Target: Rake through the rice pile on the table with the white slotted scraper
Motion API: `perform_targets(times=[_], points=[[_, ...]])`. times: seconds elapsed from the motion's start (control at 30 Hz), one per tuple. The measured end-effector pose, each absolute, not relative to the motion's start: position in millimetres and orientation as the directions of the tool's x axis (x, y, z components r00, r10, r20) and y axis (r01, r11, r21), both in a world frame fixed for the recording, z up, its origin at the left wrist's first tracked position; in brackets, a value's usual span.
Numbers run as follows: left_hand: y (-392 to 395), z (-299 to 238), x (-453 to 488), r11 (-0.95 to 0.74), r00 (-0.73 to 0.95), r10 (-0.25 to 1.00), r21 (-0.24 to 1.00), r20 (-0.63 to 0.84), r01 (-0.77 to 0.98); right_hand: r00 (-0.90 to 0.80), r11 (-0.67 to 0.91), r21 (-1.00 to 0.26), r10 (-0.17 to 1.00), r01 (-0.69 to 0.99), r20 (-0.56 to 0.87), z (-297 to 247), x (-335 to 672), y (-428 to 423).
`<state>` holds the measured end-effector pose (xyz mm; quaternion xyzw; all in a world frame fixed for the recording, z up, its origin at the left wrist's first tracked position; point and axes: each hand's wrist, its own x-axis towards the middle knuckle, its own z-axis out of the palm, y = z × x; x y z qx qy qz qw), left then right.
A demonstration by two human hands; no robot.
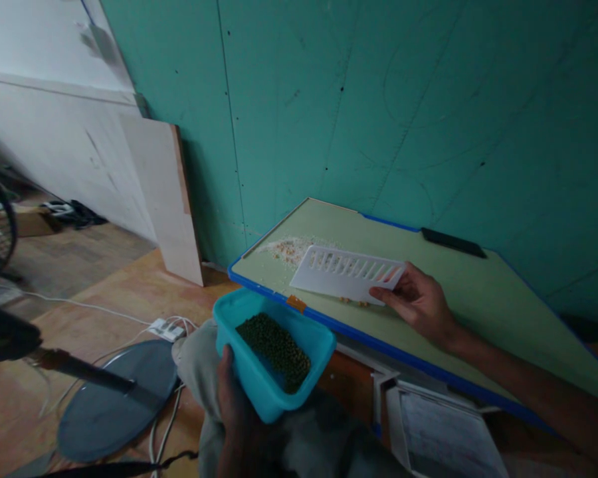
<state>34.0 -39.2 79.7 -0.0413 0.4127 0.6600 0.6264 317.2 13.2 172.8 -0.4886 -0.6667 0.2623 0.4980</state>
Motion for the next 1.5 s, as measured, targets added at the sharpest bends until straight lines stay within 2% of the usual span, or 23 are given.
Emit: perform_targets(times=[0.13,0.23,0.3,0.33,0.43,0.57,0.77,1.0,1.23,1.5], points=[[-44,86,45,0.094,-0.243,0.762,0.474,-0.600,-0.876,-0.043,0.392,-0.838,0.912,0.380,0.407,174,316,11],[-46,90,62,-0.021,-0.346,0.693,0.462,-0.632,-0.886,-0.050,0.401,-0.832,0.909,0.384,0.414,175,315,10],[-48,89,74,-0.005,-0.248,0.721,0.353,-0.648,-0.936,-0.050,0.411,-0.827,0.904,0.383,0.426,175,314,9],[-50,87,80,0.008,-0.195,0.773,0.317,-0.604,-0.948,-0.052,0.414,-0.826,0.902,0.382,0.428,175,314,9],[-56,78,94,0.027,-0.169,0.766,0.293,-0.620,-0.956,-0.068,0.421,-0.821,0.901,0.386,0.429,176,314,9],[-66,75,106,0.057,-0.105,0.818,0.261,-0.566,-0.964,-0.092,0.432,-0.807,0.896,0.403,0.435,177,313,8],[-75,82,123,0.134,0.062,0.799,0.077,-0.598,-0.988,-0.121,0.441,-0.802,0.894,0.402,0.431,177,313,4],[-76,73,127,0.132,0.053,0.792,0.086,-0.609,-0.987,-0.147,0.447,-0.803,0.893,0.393,0.425,178,311,0],[-76,86,124,0.166,0.063,0.822,0.131,-0.566,-0.977,-0.142,0.419,-0.812,0.907,0.407,0.397,180,308,-5],[-73,82,121,0.178,0.115,0.814,0.056,-0.569,-0.982,-0.130,0.410,-0.829,0.911,0.380,0.390,180,309,-4]])
